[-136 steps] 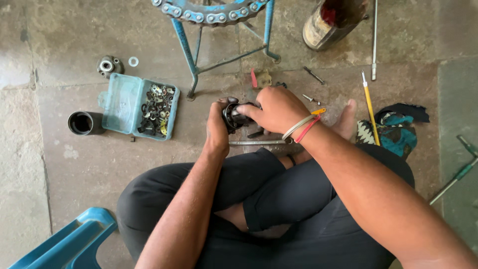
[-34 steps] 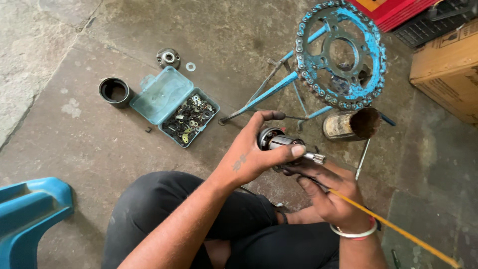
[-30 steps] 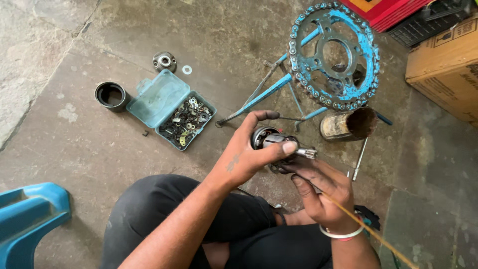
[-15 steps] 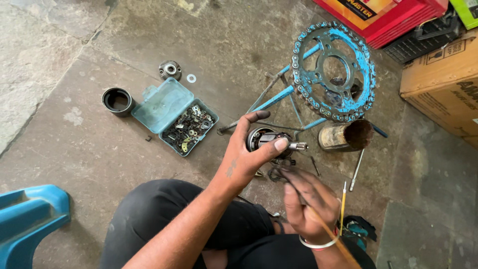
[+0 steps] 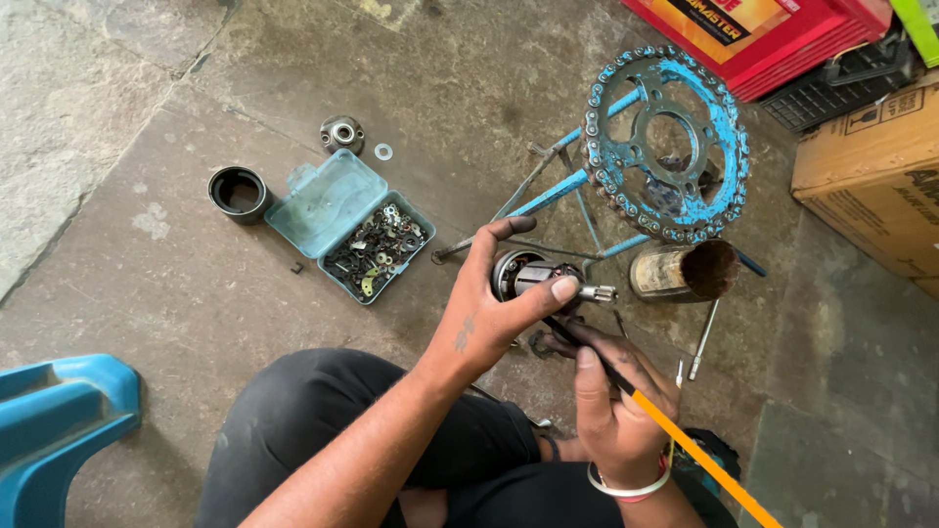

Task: The person sits on the floor and assembles a cylindrical mechanical component, likely a starter motor. They insert small metal parts into the housing, use a screwdriver to tighten a screw, and apply a red substance from a can to the assembly.

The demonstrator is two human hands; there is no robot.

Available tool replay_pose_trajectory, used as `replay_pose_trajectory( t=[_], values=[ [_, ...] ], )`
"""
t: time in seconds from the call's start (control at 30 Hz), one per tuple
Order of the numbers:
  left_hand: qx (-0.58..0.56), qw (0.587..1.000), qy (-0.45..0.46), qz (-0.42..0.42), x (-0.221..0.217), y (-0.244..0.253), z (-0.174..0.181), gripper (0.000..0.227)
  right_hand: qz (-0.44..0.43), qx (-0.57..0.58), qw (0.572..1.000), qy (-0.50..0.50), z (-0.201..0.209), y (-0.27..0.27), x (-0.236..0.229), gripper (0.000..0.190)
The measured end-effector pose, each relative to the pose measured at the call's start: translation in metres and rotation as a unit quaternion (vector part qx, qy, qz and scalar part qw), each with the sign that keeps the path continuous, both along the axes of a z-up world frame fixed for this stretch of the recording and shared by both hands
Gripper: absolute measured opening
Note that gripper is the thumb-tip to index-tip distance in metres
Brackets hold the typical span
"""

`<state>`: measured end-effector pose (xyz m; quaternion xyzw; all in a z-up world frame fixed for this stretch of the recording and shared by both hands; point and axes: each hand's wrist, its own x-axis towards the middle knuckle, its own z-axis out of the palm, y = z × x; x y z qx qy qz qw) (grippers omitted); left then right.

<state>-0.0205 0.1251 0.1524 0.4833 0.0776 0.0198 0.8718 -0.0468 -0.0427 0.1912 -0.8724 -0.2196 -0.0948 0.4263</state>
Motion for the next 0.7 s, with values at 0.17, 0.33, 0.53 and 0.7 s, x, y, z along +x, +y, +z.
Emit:
replay_pose_trajectory(
  t=[0.17, 0.33, 0.53, 0.7],
  values=[
    [-0.004, 1.0, 0.004, -0.014, 0.002, -0.004, 0.0, 0.089, 0.013, -0.017, 0.999, -0.039, 0.005, 0.002, 0.001, 0.018],
    [0.02, 1.0, 0.002, -0.02, 0.004, -0.009, 0.001, 0.089, 0.006, -0.023, 0.999, -0.038, 0.013, -0.004, 0.004, 0.018],
    [0.024, 1.0, -0.014, -0.014, 0.005, -0.014, -0.003, 0.087, -0.052, -0.104, 0.992, -0.041, 0.013, -0.002, -0.001, 0.019],
    [0.022, 0.997, -0.076, -0.024, 0.003, -0.016, -0.003, 0.089, -0.036, -0.11, 0.991, -0.066, 0.014, -0.007, -0.005, 0.02]
  ],
)
